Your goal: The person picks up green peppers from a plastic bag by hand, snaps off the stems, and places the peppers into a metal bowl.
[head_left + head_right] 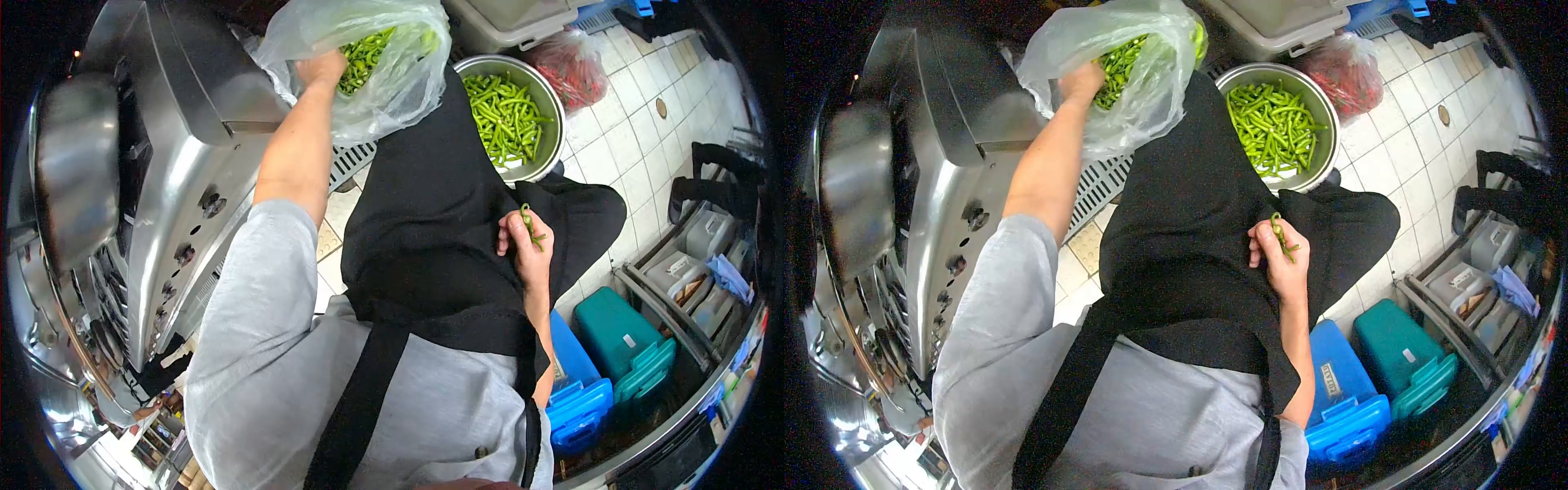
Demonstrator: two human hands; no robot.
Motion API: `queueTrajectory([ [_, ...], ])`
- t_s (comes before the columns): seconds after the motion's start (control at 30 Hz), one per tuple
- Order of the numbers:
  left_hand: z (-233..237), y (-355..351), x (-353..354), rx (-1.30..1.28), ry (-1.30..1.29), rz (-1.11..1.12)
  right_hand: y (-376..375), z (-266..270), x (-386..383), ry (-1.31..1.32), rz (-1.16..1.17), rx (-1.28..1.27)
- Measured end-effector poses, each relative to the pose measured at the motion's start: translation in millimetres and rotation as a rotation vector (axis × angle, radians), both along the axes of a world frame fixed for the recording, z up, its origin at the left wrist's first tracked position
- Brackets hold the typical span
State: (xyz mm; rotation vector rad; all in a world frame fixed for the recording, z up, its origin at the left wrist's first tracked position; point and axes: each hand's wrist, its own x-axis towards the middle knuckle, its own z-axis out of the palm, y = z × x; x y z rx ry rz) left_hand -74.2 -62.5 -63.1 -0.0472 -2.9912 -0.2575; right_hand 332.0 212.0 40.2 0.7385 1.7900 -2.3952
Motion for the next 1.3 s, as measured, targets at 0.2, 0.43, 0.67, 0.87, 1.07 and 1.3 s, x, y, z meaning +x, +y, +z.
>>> queueTrajectory([
  [0.2,74,23,64,0.068,-0.075,0.028,-1,3,-9,-0.027,0.039,-0.022],
  [0.43,166,40,210,0.681,-0.079,-0.442,-1,1,-9,0.049,-0.006,-0.108],
  [0.67,157,106,256,0.968,-0.499,-0.619,-1,1,-5,0.063,-0.004,-0.140],
  [0.87,147,107,197,1.216,0.119,-0.422,7,-2,7,0.064,-0.015,-0.117],
  [1.07,58,6,60,0.449,0.085,0.066,2,-2,-2,0.019,-0.061,-0.181],
  [1.3,24,10,31,-0.145,-0.243,-0.184,3,-6,-2,-0.057,-0.032,-0.099],
])
